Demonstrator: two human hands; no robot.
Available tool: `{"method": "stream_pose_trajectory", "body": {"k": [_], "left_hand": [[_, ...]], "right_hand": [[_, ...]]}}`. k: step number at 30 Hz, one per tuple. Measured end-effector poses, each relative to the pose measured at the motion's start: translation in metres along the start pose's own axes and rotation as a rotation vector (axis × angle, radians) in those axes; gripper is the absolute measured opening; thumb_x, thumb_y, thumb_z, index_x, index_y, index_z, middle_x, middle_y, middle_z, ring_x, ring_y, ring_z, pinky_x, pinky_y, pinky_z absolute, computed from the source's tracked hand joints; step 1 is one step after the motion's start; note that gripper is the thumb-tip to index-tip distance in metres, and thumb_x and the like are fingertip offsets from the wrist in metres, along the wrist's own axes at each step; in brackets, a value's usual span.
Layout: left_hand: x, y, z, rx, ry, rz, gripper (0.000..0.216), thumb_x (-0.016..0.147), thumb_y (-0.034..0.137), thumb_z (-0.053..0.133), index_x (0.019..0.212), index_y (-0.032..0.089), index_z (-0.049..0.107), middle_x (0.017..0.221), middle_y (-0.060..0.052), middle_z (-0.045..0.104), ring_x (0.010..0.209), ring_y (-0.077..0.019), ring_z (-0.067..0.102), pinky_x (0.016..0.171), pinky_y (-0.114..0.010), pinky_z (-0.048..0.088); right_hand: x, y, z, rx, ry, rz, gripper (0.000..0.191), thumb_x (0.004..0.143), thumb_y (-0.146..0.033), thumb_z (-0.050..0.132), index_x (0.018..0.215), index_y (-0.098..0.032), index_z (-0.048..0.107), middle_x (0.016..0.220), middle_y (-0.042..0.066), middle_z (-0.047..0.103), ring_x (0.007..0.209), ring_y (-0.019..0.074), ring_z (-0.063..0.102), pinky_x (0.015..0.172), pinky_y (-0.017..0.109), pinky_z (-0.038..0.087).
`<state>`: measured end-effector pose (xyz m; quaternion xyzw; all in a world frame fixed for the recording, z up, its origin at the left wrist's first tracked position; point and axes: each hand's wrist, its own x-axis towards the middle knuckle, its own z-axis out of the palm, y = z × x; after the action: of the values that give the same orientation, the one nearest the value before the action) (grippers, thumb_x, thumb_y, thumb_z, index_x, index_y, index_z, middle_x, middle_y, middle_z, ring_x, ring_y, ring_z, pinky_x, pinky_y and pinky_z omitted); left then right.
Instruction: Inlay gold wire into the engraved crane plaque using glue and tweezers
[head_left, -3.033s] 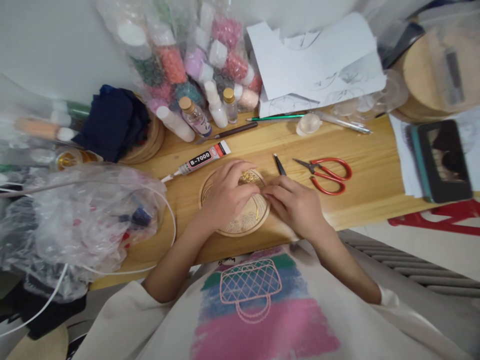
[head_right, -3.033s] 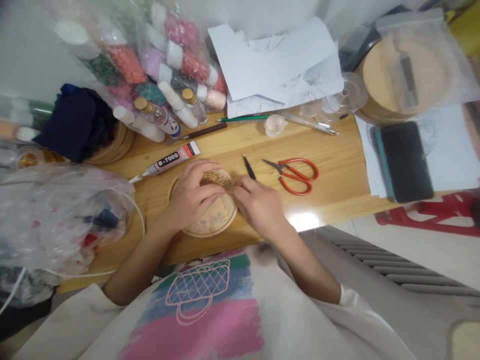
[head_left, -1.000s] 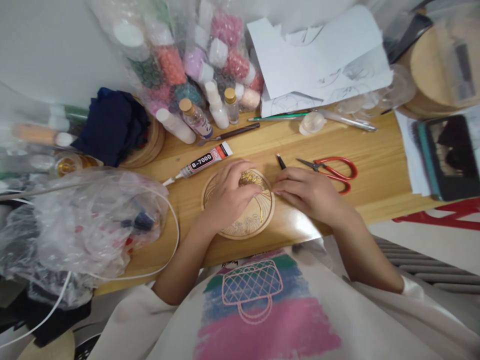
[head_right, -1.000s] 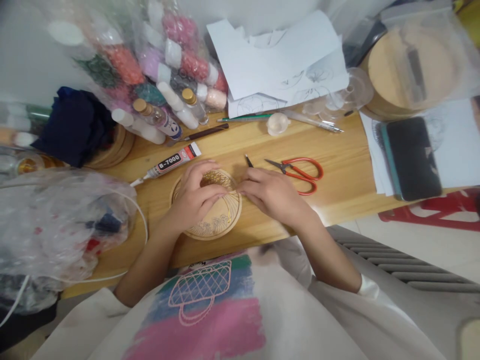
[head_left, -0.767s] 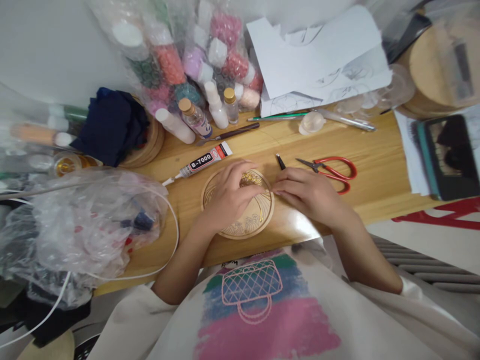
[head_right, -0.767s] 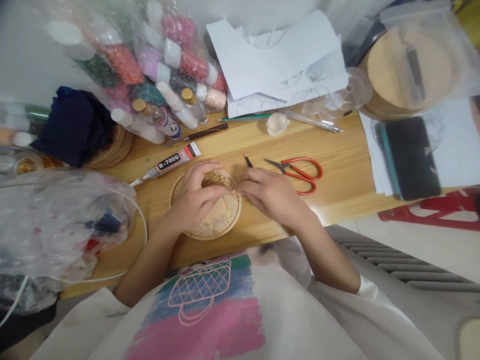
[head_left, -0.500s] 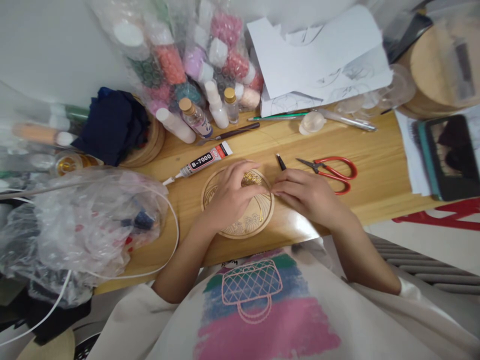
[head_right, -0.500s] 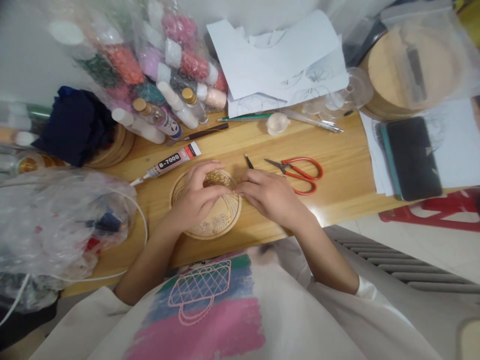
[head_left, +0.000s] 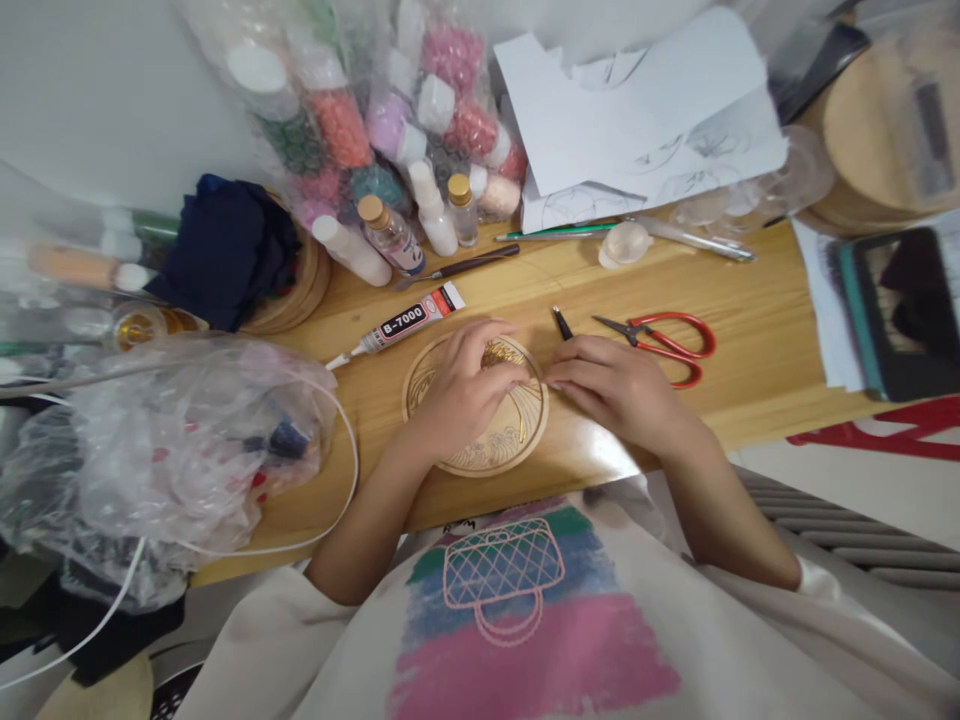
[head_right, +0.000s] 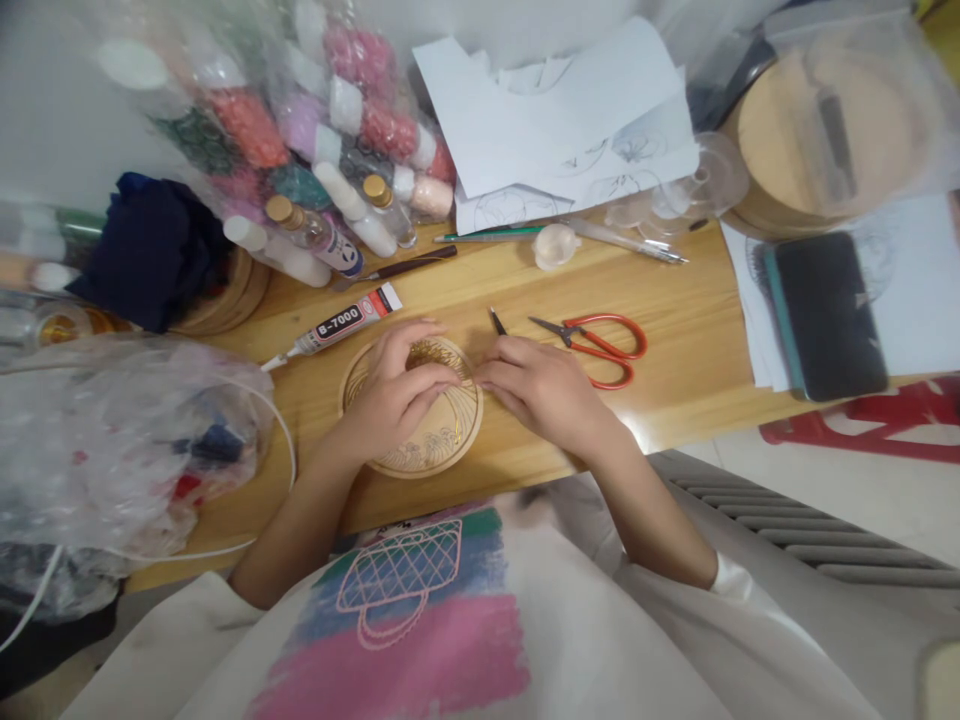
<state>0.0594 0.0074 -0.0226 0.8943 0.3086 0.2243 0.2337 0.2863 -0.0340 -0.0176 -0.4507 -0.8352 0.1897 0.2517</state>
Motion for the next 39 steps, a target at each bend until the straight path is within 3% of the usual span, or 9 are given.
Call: {"method": "stream_pose_trajectory", "body": {"k": [9,19,27,39], "left_hand": [[-0.001,0.0,0.001,0.038,0.001,-0.017,0.022,0.096,0.022,0.047,0.096,0.022,0.069,0.133,-0.009,0.049,0.13,-0.0284,0.042,0.106,-0.051,0.038],[-0.003,-0.001,-0.004,0.04,0.021,-0.041,0.012,0.091,0.017,0.056,0.096,0.02,0.066,0.132,-0.01,0.05,0.129,-0.0293,0.044,0.107,-0.053,0.04],[-0.004,-0.002,-0.006,0.048,0.101,-0.024,0.016,0.083,0.012,0.061,0.096,0.019,0.063,0.128,-0.01,0.052,0.126,-0.0289,0.047,0.107,-0.053,0.041],[-0.005,-0.002,-0.005,0.062,0.094,-0.037,0.013,0.084,0.014,0.061,0.095,0.019,0.065,0.128,-0.01,0.052,0.125,-0.0289,0.047,0.107,-0.052,0.041]], "right_hand": [[0.001,0.001,0.0,0.012,0.023,-0.016,0.017,0.095,-0.02,0.053,0.093,-0.017,0.069,0.091,0.009,0.07,0.084,0.0203,0.066,0.07,0.031,0.053],[0.008,0.003,0.001,-0.002,0.0,-0.054,0.016,0.094,-0.017,0.053,0.092,-0.016,0.069,0.089,0.01,0.069,0.084,0.0204,0.065,0.07,0.031,0.052],[0.009,0.004,-0.004,-0.028,-0.023,-0.061,0.015,0.094,-0.018,0.054,0.091,-0.017,0.069,0.089,0.009,0.068,0.082,0.0204,0.064,0.07,0.031,0.051],[0.011,0.003,-0.006,-0.069,-0.038,-0.069,0.017,0.094,-0.019,0.053,0.089,-0.016,0.07,0.087,0.01,0.069,0.081,0.0213,0.063,0.068,0.032,0.049]]}}
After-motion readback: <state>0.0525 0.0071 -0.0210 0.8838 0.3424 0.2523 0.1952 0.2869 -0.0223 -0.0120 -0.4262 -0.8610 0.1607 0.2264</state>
